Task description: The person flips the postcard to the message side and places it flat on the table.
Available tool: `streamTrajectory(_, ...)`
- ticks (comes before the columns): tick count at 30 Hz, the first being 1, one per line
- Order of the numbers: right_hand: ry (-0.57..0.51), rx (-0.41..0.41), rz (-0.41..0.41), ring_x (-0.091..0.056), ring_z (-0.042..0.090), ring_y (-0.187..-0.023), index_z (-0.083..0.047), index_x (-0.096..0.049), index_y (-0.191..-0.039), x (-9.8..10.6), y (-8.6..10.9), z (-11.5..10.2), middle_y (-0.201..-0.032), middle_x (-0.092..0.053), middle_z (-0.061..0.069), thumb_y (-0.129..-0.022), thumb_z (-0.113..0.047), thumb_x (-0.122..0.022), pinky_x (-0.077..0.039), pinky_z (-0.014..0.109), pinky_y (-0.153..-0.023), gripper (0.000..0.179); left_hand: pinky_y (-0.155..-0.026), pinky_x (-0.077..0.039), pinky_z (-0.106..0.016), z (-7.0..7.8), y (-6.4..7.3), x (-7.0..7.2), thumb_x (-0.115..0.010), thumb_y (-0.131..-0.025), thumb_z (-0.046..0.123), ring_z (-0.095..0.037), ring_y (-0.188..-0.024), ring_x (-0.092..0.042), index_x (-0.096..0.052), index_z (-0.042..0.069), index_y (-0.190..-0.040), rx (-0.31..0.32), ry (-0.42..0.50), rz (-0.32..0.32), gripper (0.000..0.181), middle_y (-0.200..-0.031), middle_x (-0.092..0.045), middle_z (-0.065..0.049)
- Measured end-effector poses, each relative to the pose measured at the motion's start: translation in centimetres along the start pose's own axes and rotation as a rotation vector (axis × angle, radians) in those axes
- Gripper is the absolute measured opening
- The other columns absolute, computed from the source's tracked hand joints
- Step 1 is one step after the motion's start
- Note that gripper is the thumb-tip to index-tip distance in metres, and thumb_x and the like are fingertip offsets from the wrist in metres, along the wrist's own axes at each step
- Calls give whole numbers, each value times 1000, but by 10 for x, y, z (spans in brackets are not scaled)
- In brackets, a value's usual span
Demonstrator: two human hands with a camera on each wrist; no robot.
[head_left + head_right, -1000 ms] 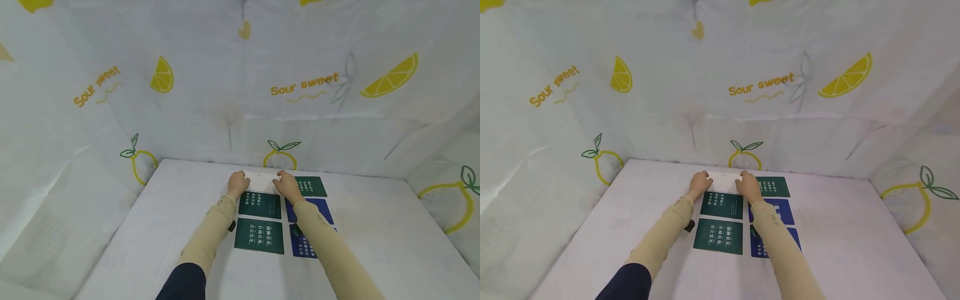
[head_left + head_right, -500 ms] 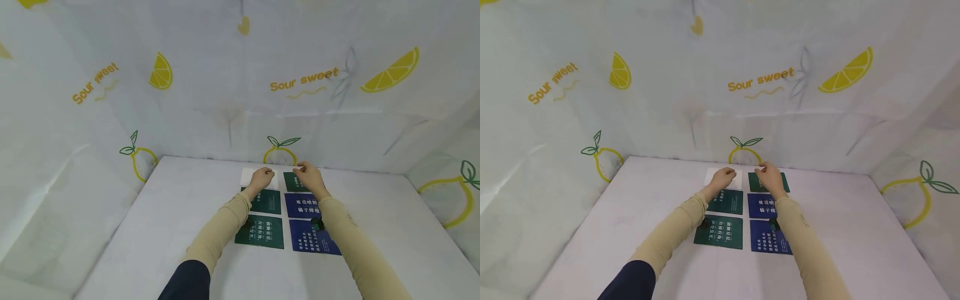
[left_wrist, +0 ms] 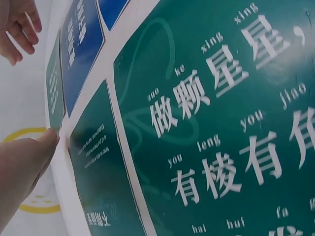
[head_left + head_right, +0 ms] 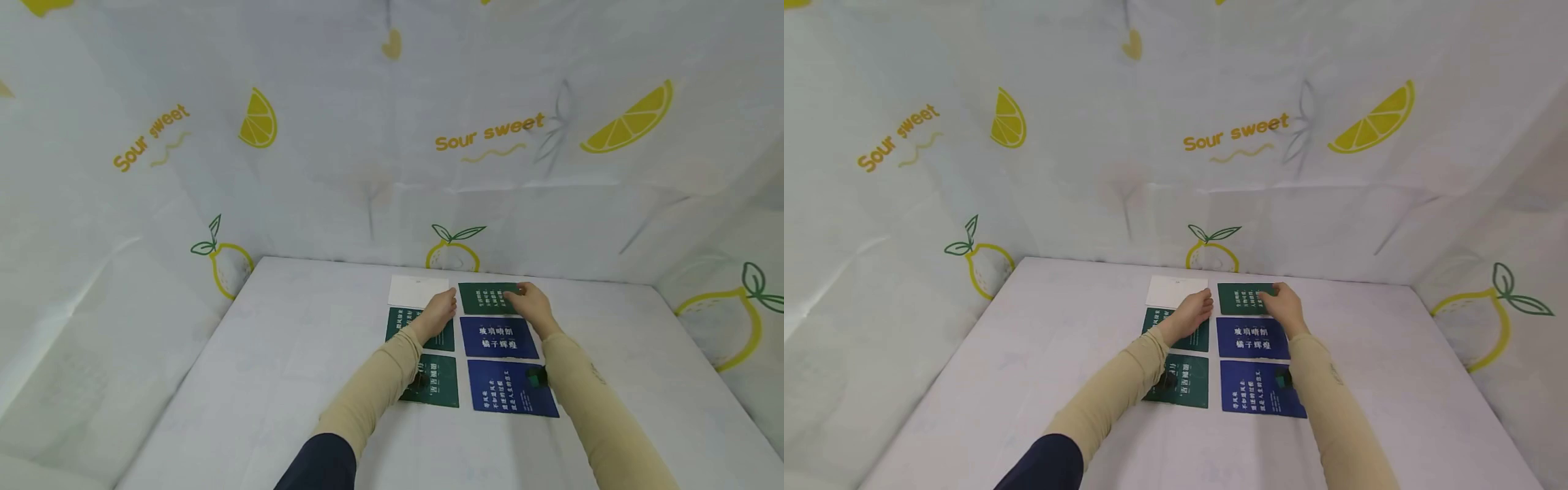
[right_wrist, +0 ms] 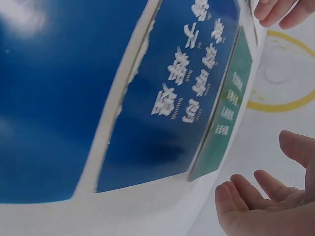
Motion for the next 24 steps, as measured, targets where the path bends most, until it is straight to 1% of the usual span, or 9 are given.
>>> streamTrajectory(1, -7, -20, -2, -32, 49, -129, 11, -24, -141, -1, 0, 4, -141, -29, 36, -95, -29, -44, -32, 56, -106, 65, -112, -32, -36, 12, 17, -4, -34, -102, 27, -32, -138, -32, -24, 0, -146, 25, 64, -3, 53, -149, -31, -22)
streamTrajectory(2, -7, -38, -4, -31, 49, -129, 12, -22, -141, -1, 0, 8, -141, -29, 37, -95, -29, -44, -31, 56, -106, 66, -114, -28, -39, 22, 33, -8, -32, -102, 29, -34, -140, -27, -21, 0, -147, 73, 199, 28, 55, -151, -25, -24)
streamTrajectory(4, -11, -67, -15, -30, 50, -130, 14, -20, -141, -3, 1, 14, -141, -27, 38, -94, -29, -44, -30, 56, -107, 68, -116, -23, -40, 42, 58, -14, -27, -102, 28, -36, -142, -21, -16, -3, -147, 93, 226, 30, 55, -152, -19, -26)
streamTrajectory(5, -15, -80, -23, -28, 51, -130, 15, -19, -141, -4, 1, 17, -142, -26, 38, -94, -29, -44, -29, 57, -107, 69, -116, -23, -41, 49, 68, -16, -26, -102, 27, -37, -142, -20, -16, -5, -146, 97, 245, 29, 55, -152, -18, -28)
streamTrajectory(6, -14, -92, -30, -27, 51, -131, 15, -18, -141, -5, 1, 20, -142, -25, 38, -94, -30, -44, -28, 57, -108, 69, -116, -22, -41, 54, 75, -18, -25, -102, 27, -37, -142, -19, -16, -6, -146, 99, 258, 30, 55, -151, -17, -28)
streamTrajectory(10, -17, -116, -29, -25, 51, -132, 16, -17, -140, -7, 2, 27, -143, -24, 38, -94, -30, -44, -26, 57, -109, 70, -117, -21, -40, 64, 91, -23, -26, -102, 28, -37, -142, -18, -18, -9, -145, 115, 293, 14, 57, -151, -17, -29)
streamTrajectory(13, -24, -114, -14, -25, 51, -132, 15, -17, -141, -8, 1, 29, -143, -24, 37, -94, -30, -44, -27, 56, -109, 70, -117, -20, -40, 62, 92, -24, -27, -102, 30, -37, -143, -17, -17, -8, -145, 108, 319, 9, 58, -151, -16, -30)
streamTrajectory(19, -43, -103, -1, -29, 51, -130, 15, -17, -141, -9, 0, 31, -142, -26, 38, -95, -29, -44, -30, 56, -107, 69, -117, -21, -40, 50, 76, -24, -27, -101, 36, -37, -142, -19, -16, -6, -146, 84, 324, 5, 63, -151, -17, -29)
streamTrajectory(24, -81, -129, 28, -33, 49, -128, 14, -21, -141, -7, 2, 34, -140, -30, 37, -95, -25, -44, -32, 54, -107, 65, -116, -22, -39, 42, 67, -21, -28, -101, 36, -37, -141, -23, -19, -5, -146, 86, 356, 34, 61, -149, -22, -29)
Point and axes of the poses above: each hand's wrist, its own y-axis away from the middle knuckle, its own x-axis out of the back of the hand, z = x × y, the point moved 7 cm from there along -y, towards the middle knuckle
